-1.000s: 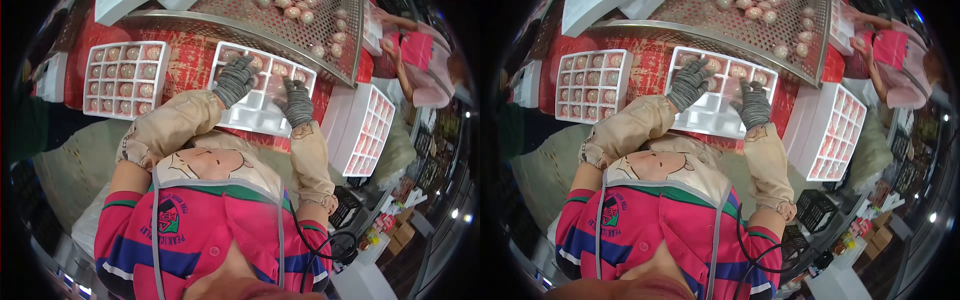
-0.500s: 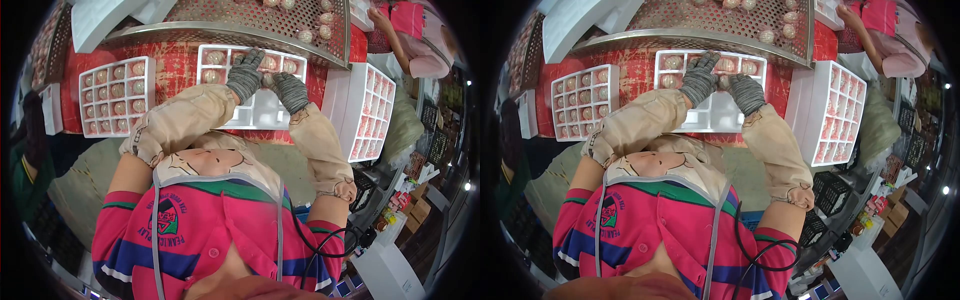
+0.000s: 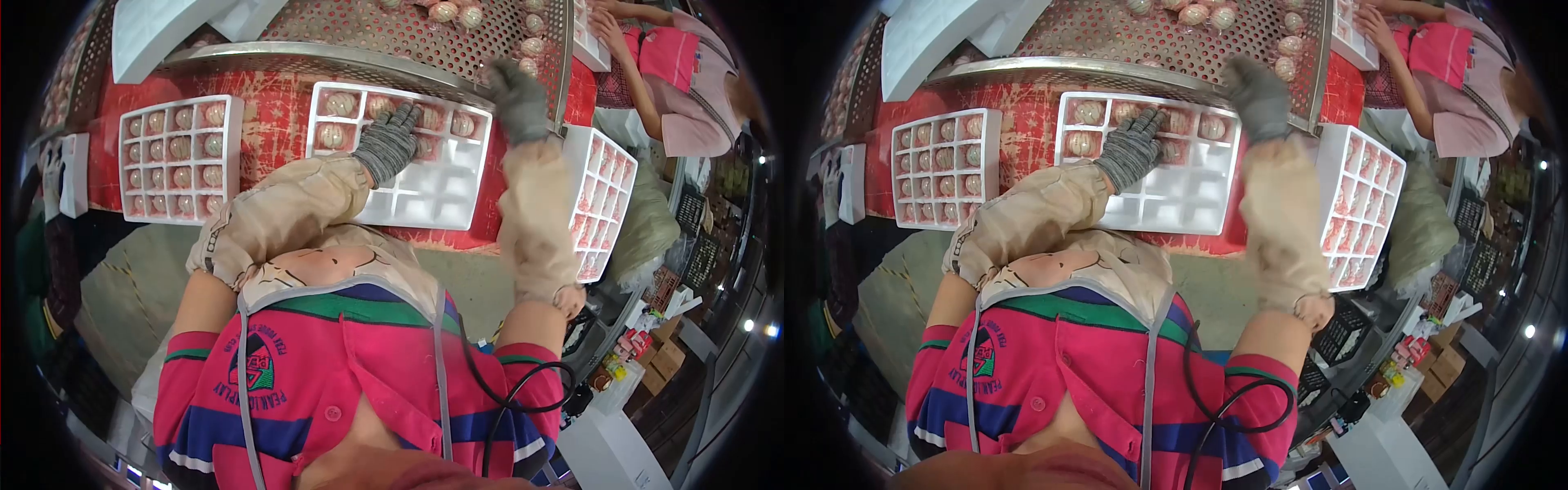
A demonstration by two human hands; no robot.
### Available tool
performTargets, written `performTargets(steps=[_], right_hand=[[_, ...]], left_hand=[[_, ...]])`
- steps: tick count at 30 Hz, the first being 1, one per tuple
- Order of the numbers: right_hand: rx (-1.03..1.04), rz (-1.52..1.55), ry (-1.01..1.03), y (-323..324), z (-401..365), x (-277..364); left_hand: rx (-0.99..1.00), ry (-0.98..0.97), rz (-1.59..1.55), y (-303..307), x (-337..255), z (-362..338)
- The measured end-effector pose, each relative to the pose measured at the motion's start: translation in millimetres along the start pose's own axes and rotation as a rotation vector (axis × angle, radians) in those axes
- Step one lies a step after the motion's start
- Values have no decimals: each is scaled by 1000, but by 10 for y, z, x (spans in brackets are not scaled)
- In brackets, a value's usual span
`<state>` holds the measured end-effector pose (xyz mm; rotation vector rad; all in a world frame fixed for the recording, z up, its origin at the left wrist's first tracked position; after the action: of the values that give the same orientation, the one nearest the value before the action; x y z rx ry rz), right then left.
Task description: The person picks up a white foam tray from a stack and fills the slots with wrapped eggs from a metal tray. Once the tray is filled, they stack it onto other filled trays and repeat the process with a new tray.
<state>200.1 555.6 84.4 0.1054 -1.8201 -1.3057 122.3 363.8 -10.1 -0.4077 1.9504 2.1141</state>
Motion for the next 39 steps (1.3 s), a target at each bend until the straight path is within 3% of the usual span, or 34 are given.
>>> performTargets(steps=[2, 4, 8, 12, 14, 16, 18, 20, 22, 24, 26, 27, 28, 30, 31, 33, 34, 36, 39], right_hand=[[-132, -87, 53, 132, 560, -367], [-27, -636, 273, -100, 970, -809], [177, -851, -1, -540, 1122, -1038], [229, -568, -108, -463, 1116, -1095], [206, -421, -116, -320, 1032, -995], [-6, 418, -85, 72, 739, -469], [-122, 317, -232, 300, 207, -31], [-97, 759, 17, 75, -314, 110], [-238, 609, -40, -154, -855, 95], [-93, 576, -557, -565, -1272, -196], [-109, 439, -696, -874, -1529, -402], [-165, 206, -501, -883, -1547, -404], [-176, 205, -511, -859, -1601, -513], [105, -342, -522, -647, -1623, -237], [101, -340, -535, -634, -1687, -273], [-253, -305, 3, -472, -1658, -79], [-255, -305, 0, -479, -1622, -104], [-97, -362, 299, -609, -1525, -5], [8, -398, 250, -722, -1445, -23]], left_hand=[[-12, -17, 67, -134, 20, -7], [-30, -26, 136, -124, 16, 35], [3, 36, 45, -70, 46, -8], [22, 73, 84, -30, 96, -88], [-86, 116, 99, -27, 190, -171], [-45, 112, 134, 19, 275, -243], [-26, 117, 105, 90, 317, -322], [-61, 103, 74, 72, 350, -391], [-105, 141, -4, 212, 335, -429], [-137, 140, -27, 147, 303, -435], [-326, 112, -309, 107, 215, -379], [-262, 122, -426, 82, 154, -340], [-256, 110, -430, 99, 89, -307], [-117, 99, -283, 99, -33, -263], [-116, 106, -214, 44, -40, -244], [-122, 70, -188, 38, -65, -208], [-128, 44, -161, 36, -74, -195], [-106, 33, -158, 16, -96, -154], [-28, 9, -163, -1, -119, -79]])
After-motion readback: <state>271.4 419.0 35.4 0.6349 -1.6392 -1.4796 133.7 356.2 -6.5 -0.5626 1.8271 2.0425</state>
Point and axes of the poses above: each hand's wrist, its own z-axis towards the middle knuckle, its own y-axis out of the back of the hand, x = y × z, the point moved 5 cm from there along z, towards the middle knuckle, and after that the axes turned 3 degrees about -x, right-handed, at the moved point
